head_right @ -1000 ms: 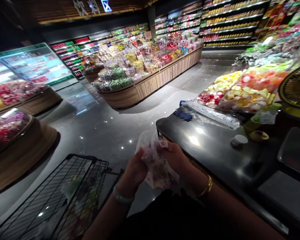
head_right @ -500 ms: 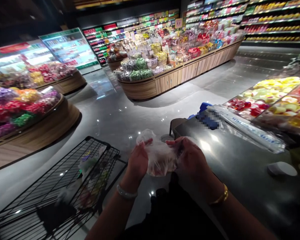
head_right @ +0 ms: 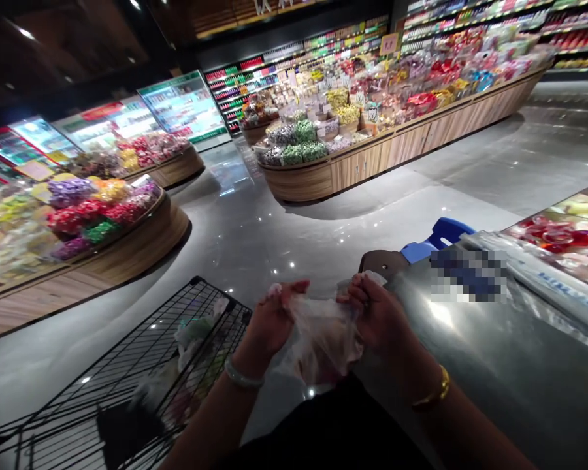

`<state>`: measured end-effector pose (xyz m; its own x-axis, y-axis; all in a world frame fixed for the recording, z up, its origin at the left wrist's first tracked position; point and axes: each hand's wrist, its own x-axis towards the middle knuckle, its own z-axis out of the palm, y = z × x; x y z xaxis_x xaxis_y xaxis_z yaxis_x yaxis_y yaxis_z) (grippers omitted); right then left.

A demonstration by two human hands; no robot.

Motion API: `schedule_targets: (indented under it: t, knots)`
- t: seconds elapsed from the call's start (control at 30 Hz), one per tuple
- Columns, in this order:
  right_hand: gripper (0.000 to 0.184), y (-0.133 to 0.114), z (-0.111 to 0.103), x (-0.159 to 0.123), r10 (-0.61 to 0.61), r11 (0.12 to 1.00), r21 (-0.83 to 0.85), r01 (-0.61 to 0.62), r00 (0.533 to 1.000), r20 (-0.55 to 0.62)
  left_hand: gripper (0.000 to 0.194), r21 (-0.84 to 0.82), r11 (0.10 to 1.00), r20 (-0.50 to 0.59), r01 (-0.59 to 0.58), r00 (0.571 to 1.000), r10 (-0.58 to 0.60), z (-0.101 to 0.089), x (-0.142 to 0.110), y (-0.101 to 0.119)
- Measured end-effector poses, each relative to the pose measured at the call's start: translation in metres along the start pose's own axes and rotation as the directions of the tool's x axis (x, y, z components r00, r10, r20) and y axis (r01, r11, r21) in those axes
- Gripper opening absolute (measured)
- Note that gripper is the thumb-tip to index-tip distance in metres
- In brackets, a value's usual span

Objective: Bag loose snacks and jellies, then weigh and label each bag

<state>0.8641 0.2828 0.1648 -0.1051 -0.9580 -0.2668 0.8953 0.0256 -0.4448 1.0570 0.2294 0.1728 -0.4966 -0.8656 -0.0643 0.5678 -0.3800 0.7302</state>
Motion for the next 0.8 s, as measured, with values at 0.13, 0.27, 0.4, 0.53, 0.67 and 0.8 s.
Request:
schedule_targets:
  t: [0.13, 0.27, 0.4, 0.53, 0.67, 0.8]
  knots:
    - [0.023, -0.004, -0.011, 0.028, -0.198, 0.887, -0.431, 0.167, 0.98, -0.029, 0.037, -0.14, 0.983, -0.014, 0.119, 0.992, -0.122, 0.002, 0.039, 0.011]
    - [0.023, -0.024, -0.008, 0.062, -0.368, 0.219, -0.903, 0.369, 0.889, 0.274, 0.037, 0.287, 0.902, 0.001, 0.322, 0.942, -0.336, 0.001, 0.076, 0.028]
    - [0.014, -0.037, 0.03, 0.085, -0.094, -0.044, -0.917, 0.395, 0.913, 0.398, 0.061, 0.64, 0.704, 0.039, 0.307, 0.903, -0.428, 0.003, 0.107, 0.038]
    - [0.009, -0.047, 0.065, 0.096, 0.167, -0.048, -0.846, 0.531, 0.839, 0.517, 0.032, 0.706, 0.649, 0.135, 0.283, 0.846, -0.516, 0.0, 0.132, 0.039]
    - [0.031, -0.062, 0.064, 0.118, 0.168, -0.03, -0.737, 0.675, 0.73, 0.662, 0.026, 0.679, 0.649, 0.141, 0.342, 0.807, -0.573, -0.01, 0.152, 0.047]
    - [0.037, -0.063, 0.051, 0.144, 0.093, -0.172, -0.732, 0.659, 0.751, 0.654, 0.04, 0.61, 0.675, 0.172, 0.415, 0.762, -0.624, -0.018, 0.166, 0.053]
